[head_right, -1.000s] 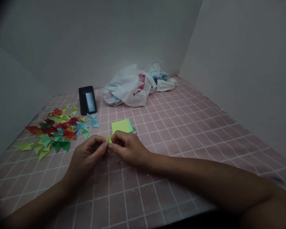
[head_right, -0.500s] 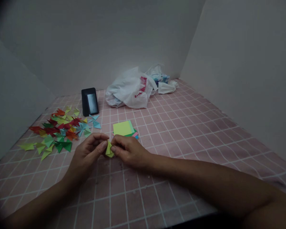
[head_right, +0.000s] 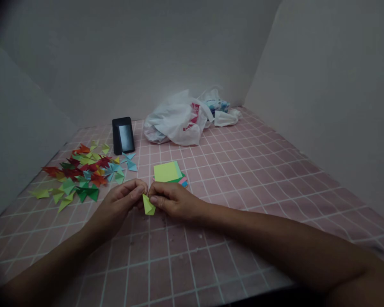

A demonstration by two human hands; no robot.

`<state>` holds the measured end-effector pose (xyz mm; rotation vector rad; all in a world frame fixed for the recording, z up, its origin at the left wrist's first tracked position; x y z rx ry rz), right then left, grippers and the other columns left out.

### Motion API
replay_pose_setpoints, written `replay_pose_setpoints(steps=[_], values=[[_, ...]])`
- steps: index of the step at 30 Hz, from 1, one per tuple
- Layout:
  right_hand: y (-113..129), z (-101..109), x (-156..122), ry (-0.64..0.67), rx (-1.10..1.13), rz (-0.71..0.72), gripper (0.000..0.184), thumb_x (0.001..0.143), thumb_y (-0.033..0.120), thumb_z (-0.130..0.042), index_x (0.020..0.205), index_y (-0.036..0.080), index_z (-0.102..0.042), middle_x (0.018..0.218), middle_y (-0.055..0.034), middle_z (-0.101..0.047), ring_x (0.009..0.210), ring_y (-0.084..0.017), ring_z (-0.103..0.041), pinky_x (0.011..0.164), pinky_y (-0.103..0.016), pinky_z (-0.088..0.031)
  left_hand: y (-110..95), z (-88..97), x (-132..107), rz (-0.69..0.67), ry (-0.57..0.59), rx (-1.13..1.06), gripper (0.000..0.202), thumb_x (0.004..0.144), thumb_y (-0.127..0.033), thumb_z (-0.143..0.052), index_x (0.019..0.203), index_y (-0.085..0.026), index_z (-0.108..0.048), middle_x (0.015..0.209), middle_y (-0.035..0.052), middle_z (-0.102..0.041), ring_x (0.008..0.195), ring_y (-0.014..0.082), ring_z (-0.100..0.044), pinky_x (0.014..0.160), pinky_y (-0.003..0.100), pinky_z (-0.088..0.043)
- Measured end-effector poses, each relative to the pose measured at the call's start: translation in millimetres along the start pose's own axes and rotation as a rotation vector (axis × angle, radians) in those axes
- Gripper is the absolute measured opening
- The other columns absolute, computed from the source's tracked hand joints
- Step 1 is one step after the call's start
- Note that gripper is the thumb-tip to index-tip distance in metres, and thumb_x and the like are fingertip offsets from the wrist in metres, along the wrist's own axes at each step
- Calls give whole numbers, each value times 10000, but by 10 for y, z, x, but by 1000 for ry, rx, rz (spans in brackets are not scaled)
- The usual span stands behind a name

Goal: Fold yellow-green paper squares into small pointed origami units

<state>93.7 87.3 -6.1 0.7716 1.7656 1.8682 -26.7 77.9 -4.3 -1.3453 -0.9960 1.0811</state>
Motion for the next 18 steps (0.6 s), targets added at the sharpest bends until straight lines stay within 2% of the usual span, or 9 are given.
replay_pose_setpoints(steps=[2,5,9,13,18], values=[[19,19,3,-29,-18,6,177,939,286,-519,791,191,-491,636,37,-449,606,-113,-409,555,-245,-314,-9,43,3,-6,-69,-9,248,914,-376,-593,760,-183,-568,618,-49,-500,567,96,-454,552,217,-384],[55,89,7,-139,-83,16,176,932,281,-520,786,186,-499,659,29,-470,627,-115,-414,573,-251,-322,-52,97,-13,-28,-180,23,257,902,-381,-593,735,-196,-532,607,-53,-496,544,101,-452,539,226,-391],[102,159,0,-252,-258,79,164,919,252,-524,771,180,-522,680,21,-493,649,-117,-435,605,-264,-344,-70,-8,-33,-12,-106,174,233,857,-381,-631,743,-186,-573,628,-36,-524,558,110,-469,528,231,-382],[110,140,-9,-239,-310,148,137,919,236,-529,797,177,-546,708,16,-531,656,-117,-467,630,-271,-371,-73,-29,-45,-40,-137,240,190,814,-339,-649,726,-184,-583,648,-30,-531,570,112,-467,524,229,-375],[122,131,-26,-227,-302,173,110,930,242,-538,853,172,-573,760,-3,-583,697,-125,-518,651,-268,-407,-57,-23,-49,-52,-152,248,160,841,-317,-616,761,-179,-617,672,-14,-586,591,118,-523,574,242,-436]])
Point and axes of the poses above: each hand's wrist, its own x-axis towards the middle knuckle, its own z-axis out of the back of the hand, y = z × x, the point moved 7 cm from there along x, towards the middle knuckle
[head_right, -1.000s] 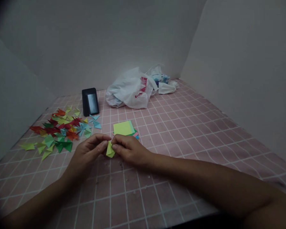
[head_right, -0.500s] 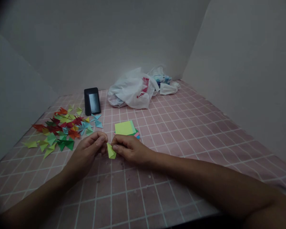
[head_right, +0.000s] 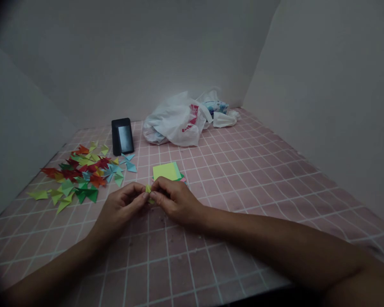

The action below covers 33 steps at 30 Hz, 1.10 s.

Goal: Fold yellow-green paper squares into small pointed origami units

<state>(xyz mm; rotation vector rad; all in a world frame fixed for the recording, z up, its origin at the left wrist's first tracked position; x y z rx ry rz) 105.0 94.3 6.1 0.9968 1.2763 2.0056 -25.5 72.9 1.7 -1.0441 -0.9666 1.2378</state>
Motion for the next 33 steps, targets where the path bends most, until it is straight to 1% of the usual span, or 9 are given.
replay_pose_setpoints(steps=[4,8,11,15,18,21,24,29,33], values=[[43,-14,-9,-1,-45,73,96,931,217,-531,848,178,-557,776,-11,-605,704,-130,-545,653,-265,-425,-6,40,-17,-6,-54,33,152,842,-302,-630,763,-172,-625,653,-20,-599,565,107,-535,548,224,-431],[68,-53,-19,18,-100,140,109,941,175,-470,870,182,-553,806,-28,-634,721,-137,-572,672,-271,-445,-11,16,-29,19,-17,-43,212,878,-358,-605,807,-163,-651,672,-5,-636,601,121,-593,562,224,-474],[83,-51,-21,17,-112,161,113,946,175,-451,896,186,-552,814,-31,-637,726,-140,-576,673,-276,-446,3,5,-19,45,-10,-136,204,841,-369,-661,839,-165,-668,734,5,-672,648,128,-632,592,228,-514],[21,23,-11,-50,-70,48,30,931,206,-520,941,190,-542,745,9,-590,665,-126,-540,625,-264,-410,58,22,2,93,-52,-212,198,774,-358,-725,793,-173,-657,676,-14,-652,590,119,-614,565,233,-523],[-61,83,-2,-121,-2,-70,159,897,293,-622,989,190,-543,668,55,-499,585,-108,-457,560,-249,-353,56,31,6,83,-63,-191,180,778,-350,-711,772,-176,-665,646,-15,-638,572,116,-593,548,232,-508],[-109,49,19,-82,116,-130,204,866,365,-658,871,175,-584,716,22,-539,647,-116,-478,592,-256,-370,41,28,8,66,-51,-170,174,782,-345,-700,747,-177,-673,623,-20,-612,547,105,-548,520,220,-465],[-143,18,25,-51,183,-186,239,867,370,-642,757,167,-583,705,13,-548,661,-118,-473,613,-262,-369,41,21,20,58,-36,-174,178,771,-341,-709,722,-176,-665,594,-27,-588,533,97,-517,511,213,-425],[-116,10,26,-30,228,-186,212,860,340,-638,756,163,-585,709,12,-551,668,-113,-466,626,-263,-367,39,2,24,60,-3,-216,189,775,-341,-714,717,-174,-650,605,-25,-597,551,98,-536,538,215,-438],[-77,-29,20,14,226,-192,262,860,386,-647,735,168,-573,687,18,-529,648,-110,-452,590,-254,-348,35,-2,1,78,0,-247,202,777,-351,-724,725,-173,-645,638,-19,-616,573,103,-559,545,214,-456]])
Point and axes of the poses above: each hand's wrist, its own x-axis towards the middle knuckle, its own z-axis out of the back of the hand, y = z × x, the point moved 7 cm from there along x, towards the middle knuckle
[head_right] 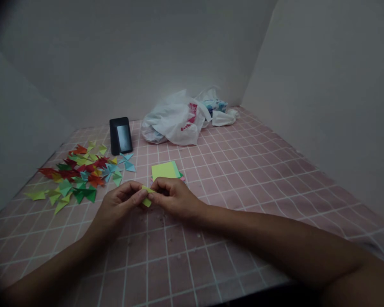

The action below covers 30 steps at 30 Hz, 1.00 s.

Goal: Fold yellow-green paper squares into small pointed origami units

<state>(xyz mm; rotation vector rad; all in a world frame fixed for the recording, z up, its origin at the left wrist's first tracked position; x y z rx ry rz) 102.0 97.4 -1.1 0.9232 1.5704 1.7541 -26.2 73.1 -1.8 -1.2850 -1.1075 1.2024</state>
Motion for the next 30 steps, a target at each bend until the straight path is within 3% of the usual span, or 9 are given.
replay_pose_setpoints(steps=[6,10,15,20,24,30], values=[[12,-39,-40,15,96,-15,267,869,411,-647,757,181,-571,605,44,-465,593,-108,-431,534,-239,-331,40,18,3,-10,-19,-47,202,811,-350,-710,738,-181,-627,654,-29,-619,583,102,-580,577,217,-479],[-10,25,-40,-68,96,-2,231,889,369,-631,765,181,-577,596,51,-449,567,-102,-397,531,-245,-322,22,7,9,-26,-19,22,173,824,-333,-682,750,-182,-643,645,-22,-627,598,112,-588,597,229,-481],[13,55,-3,-86,140,63,199,869,366,-667,840,184,-592,717,23,-534,658,-119,-476,627,-268,-390,-179,28,-63,-239,-93,362,142,849,-269,-659,734,-189,-641,657,-16,-615,608,119,-561,586,240,-438],[111,105,7,-104,-77,196,122,839,282,-689,795,191,-622,823,-14,-586,797,-155,-529,761,-314,-410,-277,-56,-104,-427,-50,599,109,858,-153,-628,755,-189,-624,714,-11,-616,645,117,-567,609,241,-426],[103,151,-8,-163,-75,180,109,866,271,-654,806,193,-607,790,-1,-578,754,-145,-522,738,-306,-410,-270,-42,-95,-440,-62,598,125,902,-180,-594,777,-188,-602,745,-7,-609,654,115,-565,603,236,-428],[147,132,-6,-115,-134,210,93,845,237,-673,783,178,-638,745,6,-621,706,-127,-547,693,-270,-421,-221,-18,-116,-409,-48,585,129,909,-204,-593,782,-185,-611,708,-17,-623,650,116,-579,620,242,-427]])
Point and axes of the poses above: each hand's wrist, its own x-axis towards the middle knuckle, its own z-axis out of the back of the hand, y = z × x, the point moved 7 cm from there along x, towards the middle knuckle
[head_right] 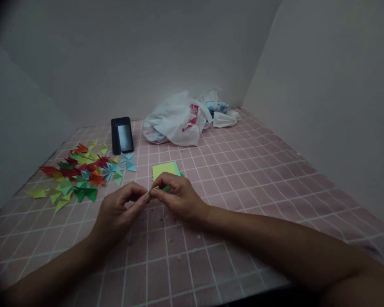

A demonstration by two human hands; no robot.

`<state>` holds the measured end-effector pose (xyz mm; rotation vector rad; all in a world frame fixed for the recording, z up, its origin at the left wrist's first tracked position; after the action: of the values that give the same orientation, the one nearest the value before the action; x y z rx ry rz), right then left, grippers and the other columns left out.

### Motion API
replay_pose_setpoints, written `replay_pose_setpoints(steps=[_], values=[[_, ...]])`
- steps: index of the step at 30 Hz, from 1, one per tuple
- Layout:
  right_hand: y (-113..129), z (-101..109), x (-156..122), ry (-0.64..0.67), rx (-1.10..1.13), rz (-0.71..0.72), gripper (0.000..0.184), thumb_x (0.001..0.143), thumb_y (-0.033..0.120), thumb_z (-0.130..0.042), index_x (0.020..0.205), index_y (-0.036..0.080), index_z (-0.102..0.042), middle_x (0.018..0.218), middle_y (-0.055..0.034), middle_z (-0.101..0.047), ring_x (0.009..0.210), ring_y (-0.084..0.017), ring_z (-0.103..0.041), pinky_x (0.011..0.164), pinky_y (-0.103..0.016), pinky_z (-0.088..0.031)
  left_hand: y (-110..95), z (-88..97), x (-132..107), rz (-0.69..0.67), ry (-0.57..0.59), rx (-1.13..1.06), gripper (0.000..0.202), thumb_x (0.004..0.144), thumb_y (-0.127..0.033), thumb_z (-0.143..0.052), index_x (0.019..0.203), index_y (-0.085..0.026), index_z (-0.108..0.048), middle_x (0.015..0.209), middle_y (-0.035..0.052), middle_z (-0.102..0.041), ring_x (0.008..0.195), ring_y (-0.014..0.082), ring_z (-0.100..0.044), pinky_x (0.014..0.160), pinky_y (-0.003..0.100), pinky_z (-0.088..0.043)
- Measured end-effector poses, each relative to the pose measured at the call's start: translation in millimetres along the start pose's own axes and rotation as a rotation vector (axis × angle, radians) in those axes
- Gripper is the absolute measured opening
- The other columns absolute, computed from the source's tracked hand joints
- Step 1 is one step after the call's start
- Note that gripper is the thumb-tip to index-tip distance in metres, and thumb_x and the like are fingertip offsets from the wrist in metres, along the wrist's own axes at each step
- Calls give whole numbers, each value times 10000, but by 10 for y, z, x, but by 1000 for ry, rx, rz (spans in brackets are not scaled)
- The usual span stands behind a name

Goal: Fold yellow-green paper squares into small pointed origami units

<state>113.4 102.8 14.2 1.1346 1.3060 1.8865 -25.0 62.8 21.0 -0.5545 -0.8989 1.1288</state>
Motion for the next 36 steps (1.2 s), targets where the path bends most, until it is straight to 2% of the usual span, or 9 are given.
replay_pose_setpoints(steps=[5,8,13,16,20,24,27,32,36], values=[[68,21,1,-1,3,28,131,839,232,-678,724,181,-641,695,16,-639,656,-118,-546,653,-255,-415,32,-24,15,75,19,-149,164,901,-261,-606,755,-187,-608,688,-17,-622,641,122,-582,611,240,-445],[18,39,-3,-37,28,-26,135,838,245,-677,726,177,-644,692,15,-635,658,-117,-541,645,-256,-403,74,-46,32,127,35,-218,144,904,-276,-582,803,-188,-636,708,-10,-640,663,130,-606,627,242,-470],[-121,44,-16,-86,131,-148,167,833,289,-675,727,169,-625,675,23,-567,645,-110,-482,616,-254,-369,88,-54,60,154,61,-168,219,904,-279,-558,708,-187,-595,621,-23,-595,580,117,-556,571,232,-433],[-182,12,-19,-65,193,-210,199,827,314,-674,721,163,-600,678,23,-546,635,-104,-463,603,-253,-356,105,-62,68,196,67,-206,212,885,-319,-576,721,-186,-598,617,-27,-577,565,118,-534,551,234,-416],[-229,-68,-19,14,266,-277,212,838,322,-660,730,153,-590,680,21,-545,624,-96,-473,605,-252,-361,204,-114,57,311,91,-406,203,862,-360,-614,775,-177,-630,627,-22,-604,588,121,-552,591,237,-434],[-171,-77,6,29,352,-226,161,882,324,-619,916,167,-607,739,23,-564,647,-104,-531,625,-254,-406,361,-145,21,450,55,-595,243,843,-391,-663,747,-173,-618,586,-29,-598,562,101,-524,576,211,-401],[-126,-76,23,61,354,-184,192,882,296,-616,1034,179,-601,766,25,-566,669,-111,-557,641,-257,-432,426,-218,-20,547,67,-742,269,823,-409,-705,744,-166,-622,575,-30,-590,548,88,-513,557,189,-384],[-114,-83,32,108,364,-162,159,875,265,-609,997,165,-626,845,0,-601,718,-109,-558,683,-259,-452,396,-313,-58,641,92,-922,261,780,-364,-773,740,-143,-641,641,-20,-609,541,61,-511,545,165,-418],[-132,-95,34,122,380,-170,144,878,268,-618,970,158,-635,841,-5,-616,724,-108,-563,686,-258,-453,379,-273,-39,653,14,-989,217,741,-281,-815,844,-169,-660,693,-29,-649,525,54,-548,511,150,-431]])
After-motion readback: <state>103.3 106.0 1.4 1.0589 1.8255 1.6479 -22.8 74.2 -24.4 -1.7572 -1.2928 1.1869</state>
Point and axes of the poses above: each hand's wrist, its own x-axis towards the middle knuckle, its own z-axis out of the back of the hand, y = z × x, the point moved 7 cm from there along x, towards the middle knuckle
